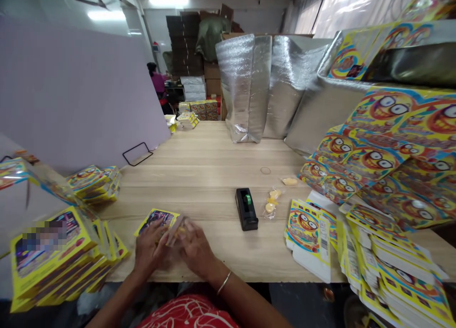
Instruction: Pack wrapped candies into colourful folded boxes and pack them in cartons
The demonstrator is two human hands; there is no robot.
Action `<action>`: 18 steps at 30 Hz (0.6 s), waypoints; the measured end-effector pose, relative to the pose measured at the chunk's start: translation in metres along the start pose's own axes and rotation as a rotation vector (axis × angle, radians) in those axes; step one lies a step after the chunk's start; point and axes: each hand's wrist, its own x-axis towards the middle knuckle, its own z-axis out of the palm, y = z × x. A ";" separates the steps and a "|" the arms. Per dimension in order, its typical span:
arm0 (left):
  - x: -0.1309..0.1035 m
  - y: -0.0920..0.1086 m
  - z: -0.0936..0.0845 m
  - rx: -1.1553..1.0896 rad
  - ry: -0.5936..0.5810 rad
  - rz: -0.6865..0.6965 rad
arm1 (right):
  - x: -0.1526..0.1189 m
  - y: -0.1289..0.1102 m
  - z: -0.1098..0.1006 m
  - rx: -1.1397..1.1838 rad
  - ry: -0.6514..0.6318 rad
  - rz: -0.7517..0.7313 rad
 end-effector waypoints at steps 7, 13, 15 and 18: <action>0.019 -0.024 0.002 0.196 -0.079 -0.183 | -0.023 -0.004 -0.017 0.058 -0.267 0.008; 0.023 -0.037 0.008 0.268 -0.026 -0.184 | 0.009 -0.003 -0.002 0.031 -0.368 0.040; 0.025 -0.041 0.011 0.265 -0.016 -0.169 | 0.026 -0.001 0.006 0.015 -0.379 0.053; 0.025 -0.044 0.014 0.243 -0.027 -0.148 | 0.053 0.003 0.016 -0.017 -0.369 0.075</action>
